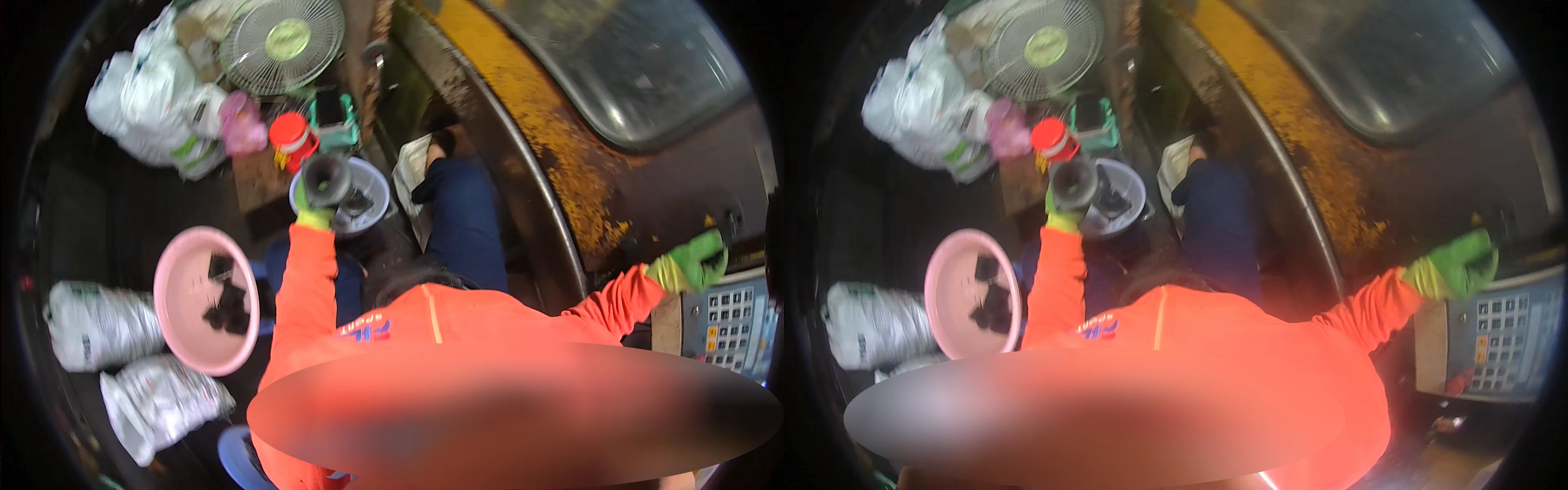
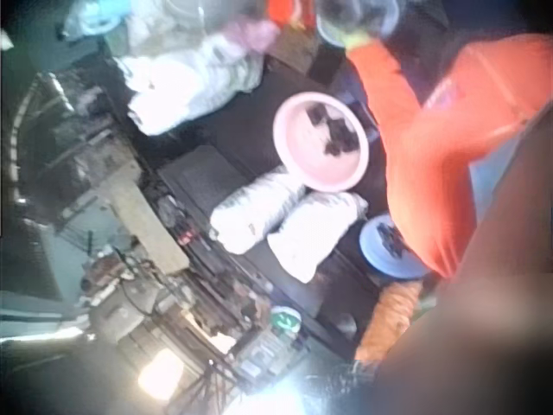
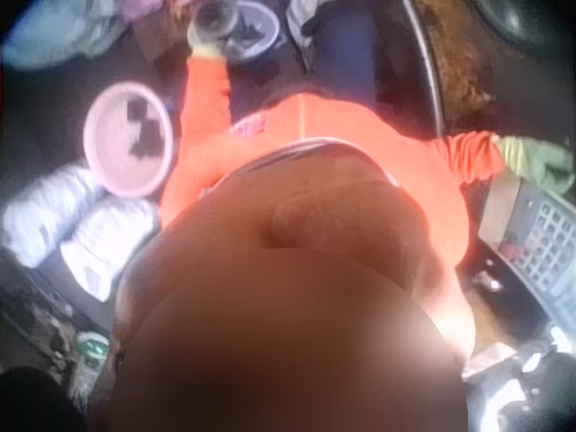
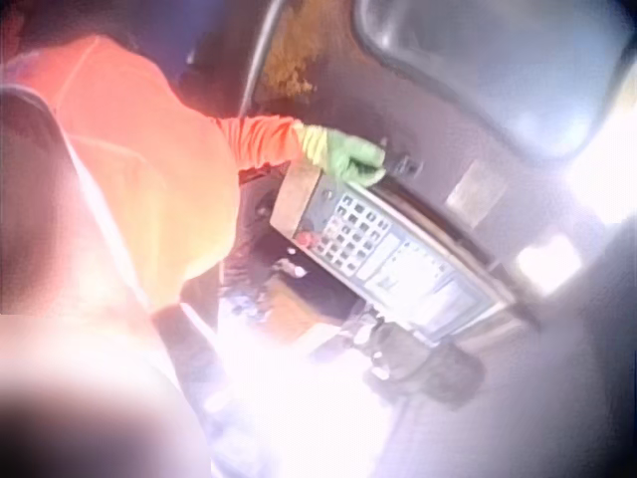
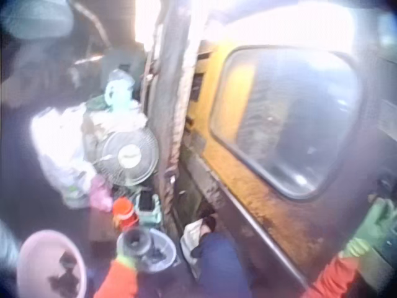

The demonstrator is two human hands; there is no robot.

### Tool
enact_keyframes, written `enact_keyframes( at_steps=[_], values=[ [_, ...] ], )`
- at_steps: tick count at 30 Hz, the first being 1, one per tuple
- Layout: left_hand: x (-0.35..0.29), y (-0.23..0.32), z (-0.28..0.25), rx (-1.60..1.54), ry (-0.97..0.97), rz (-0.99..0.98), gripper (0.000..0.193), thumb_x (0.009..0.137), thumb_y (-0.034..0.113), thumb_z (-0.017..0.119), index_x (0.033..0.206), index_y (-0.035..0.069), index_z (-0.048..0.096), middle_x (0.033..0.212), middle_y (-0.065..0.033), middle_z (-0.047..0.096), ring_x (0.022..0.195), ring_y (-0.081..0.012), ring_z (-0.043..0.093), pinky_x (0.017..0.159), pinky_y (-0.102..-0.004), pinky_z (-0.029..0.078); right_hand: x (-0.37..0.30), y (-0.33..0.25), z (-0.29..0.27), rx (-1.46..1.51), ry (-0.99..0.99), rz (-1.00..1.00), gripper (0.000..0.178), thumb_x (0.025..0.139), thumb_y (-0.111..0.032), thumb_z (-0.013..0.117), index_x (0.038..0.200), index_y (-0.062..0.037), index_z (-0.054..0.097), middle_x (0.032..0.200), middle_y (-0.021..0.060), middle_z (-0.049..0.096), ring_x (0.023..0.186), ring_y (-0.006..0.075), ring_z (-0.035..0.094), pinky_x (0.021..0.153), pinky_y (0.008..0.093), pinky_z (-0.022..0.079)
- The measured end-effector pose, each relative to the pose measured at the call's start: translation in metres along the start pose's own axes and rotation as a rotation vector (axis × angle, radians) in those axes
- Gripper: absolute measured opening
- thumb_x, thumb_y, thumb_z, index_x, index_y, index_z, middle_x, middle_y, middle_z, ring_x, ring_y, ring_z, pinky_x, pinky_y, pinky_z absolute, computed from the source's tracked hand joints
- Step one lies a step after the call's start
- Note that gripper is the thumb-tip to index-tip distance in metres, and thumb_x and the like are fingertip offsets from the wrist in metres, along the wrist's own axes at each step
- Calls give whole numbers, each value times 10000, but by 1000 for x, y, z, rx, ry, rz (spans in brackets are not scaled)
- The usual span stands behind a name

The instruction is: The person sits on the floor and repeatedly cleans small black metal parts using a cloth. They pick each part from a white bowl, wipe it, and place it into a pink bowl. The person also briefly interacts with a nearby machine.

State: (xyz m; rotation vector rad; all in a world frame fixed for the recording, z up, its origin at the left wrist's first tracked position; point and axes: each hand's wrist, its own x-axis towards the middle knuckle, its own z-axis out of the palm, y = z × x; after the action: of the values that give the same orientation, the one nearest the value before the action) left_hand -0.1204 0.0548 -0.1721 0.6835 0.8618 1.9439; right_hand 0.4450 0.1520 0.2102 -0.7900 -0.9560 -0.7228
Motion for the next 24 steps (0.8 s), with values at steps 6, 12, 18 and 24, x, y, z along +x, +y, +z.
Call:
enact_keyframes(
  at_steps=[6, 12, 18, 24],
  values=[
    [-8, -15, -26, -430, 130, -253, 340, 917, 146, 549, 1242, 45, 548, 1208, -119, 609, 1104, -228, 588, 954, -401, 476, -37, -36, 59, 272, -166, 66, 232, 860, -118, 709, 1029, 11, 616, 928, 91, 671, 855, 165, 629, 777, 282, 513],
    [-33, -12, -23, -380, 195, -300, 308, 929, 171, 547, 1204, 36, 572, 1164, -118, 628, 1061, -223, 605, 917, -384, 489, 8, -28, 134, 806, -302, 644, 157, 862, -204, 689, 837, -70, 613, 689, -40, 555, 550, 52, 476, 492, 217, 360],
    [-57, 2, -35, -350, 280, -284, 287, 940, 195, 544, 1166, 26, 596, 1119, -117, 648, 1017, -218, 622, 880, -367, 502, 24, 137, 290, 573, -244, 916, 330, 746, -250, 810, 968, -67, 650, 723, 22, 595, 570, 132, 512, 494, 288, 364],
    [-88, 5, -44, -310, 383, -265, 280, 952, 220, 542, 1128, 17, 620, 1075, -116, 667, 974, -213, 639, 842, -349, 515, 3, 346, 377, 62, -607, 955, 636, 697, -339, 827, 1215, -31, 624, 1035, 110, 674, 847, 224, 612, 717, 350, 463]
  ],
)
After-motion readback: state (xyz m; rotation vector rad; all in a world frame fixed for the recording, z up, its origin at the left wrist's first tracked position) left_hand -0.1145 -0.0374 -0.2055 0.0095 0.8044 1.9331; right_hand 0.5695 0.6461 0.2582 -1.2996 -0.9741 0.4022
